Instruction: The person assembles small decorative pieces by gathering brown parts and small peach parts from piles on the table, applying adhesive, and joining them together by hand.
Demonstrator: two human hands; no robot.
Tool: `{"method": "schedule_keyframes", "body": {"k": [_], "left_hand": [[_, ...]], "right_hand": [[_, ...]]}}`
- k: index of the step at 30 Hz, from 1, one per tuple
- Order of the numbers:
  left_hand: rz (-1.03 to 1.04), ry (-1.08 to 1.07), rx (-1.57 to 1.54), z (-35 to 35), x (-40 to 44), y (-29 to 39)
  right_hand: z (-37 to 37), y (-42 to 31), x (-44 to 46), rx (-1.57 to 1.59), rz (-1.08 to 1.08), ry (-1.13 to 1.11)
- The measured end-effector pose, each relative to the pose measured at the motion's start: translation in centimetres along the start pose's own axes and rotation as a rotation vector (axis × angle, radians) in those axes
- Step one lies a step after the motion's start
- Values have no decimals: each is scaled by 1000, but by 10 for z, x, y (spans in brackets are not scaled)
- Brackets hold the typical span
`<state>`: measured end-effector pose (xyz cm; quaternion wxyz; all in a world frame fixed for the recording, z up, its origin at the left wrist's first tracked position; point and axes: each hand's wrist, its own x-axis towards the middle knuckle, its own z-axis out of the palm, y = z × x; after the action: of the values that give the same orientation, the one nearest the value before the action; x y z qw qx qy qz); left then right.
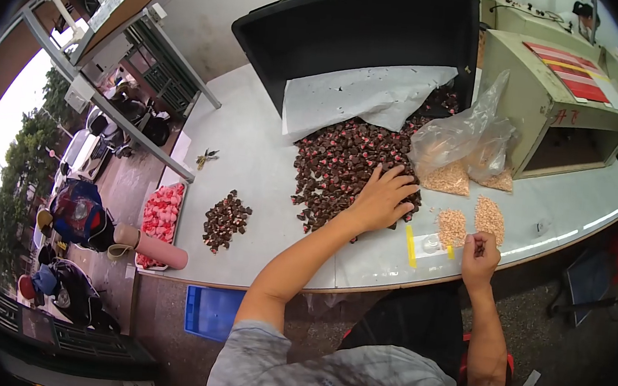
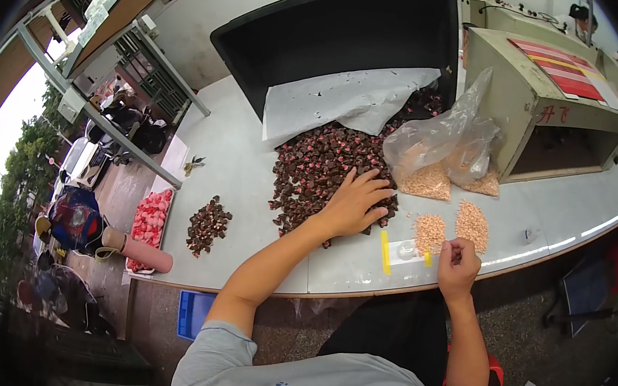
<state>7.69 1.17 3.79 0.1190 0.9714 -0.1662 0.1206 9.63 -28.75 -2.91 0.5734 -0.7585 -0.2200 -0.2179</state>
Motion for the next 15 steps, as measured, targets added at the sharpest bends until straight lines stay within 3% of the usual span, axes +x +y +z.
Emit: {"method": "schedule_keyframes", "body": {"k": [5,15], "left_hand": [[185,99,-74,18,22,6],[165,121,-210,17,-4,-4]], "right_hand": [[1,-1,1,-10,1,0],[1,-3,2,-15,-14,8]]}}
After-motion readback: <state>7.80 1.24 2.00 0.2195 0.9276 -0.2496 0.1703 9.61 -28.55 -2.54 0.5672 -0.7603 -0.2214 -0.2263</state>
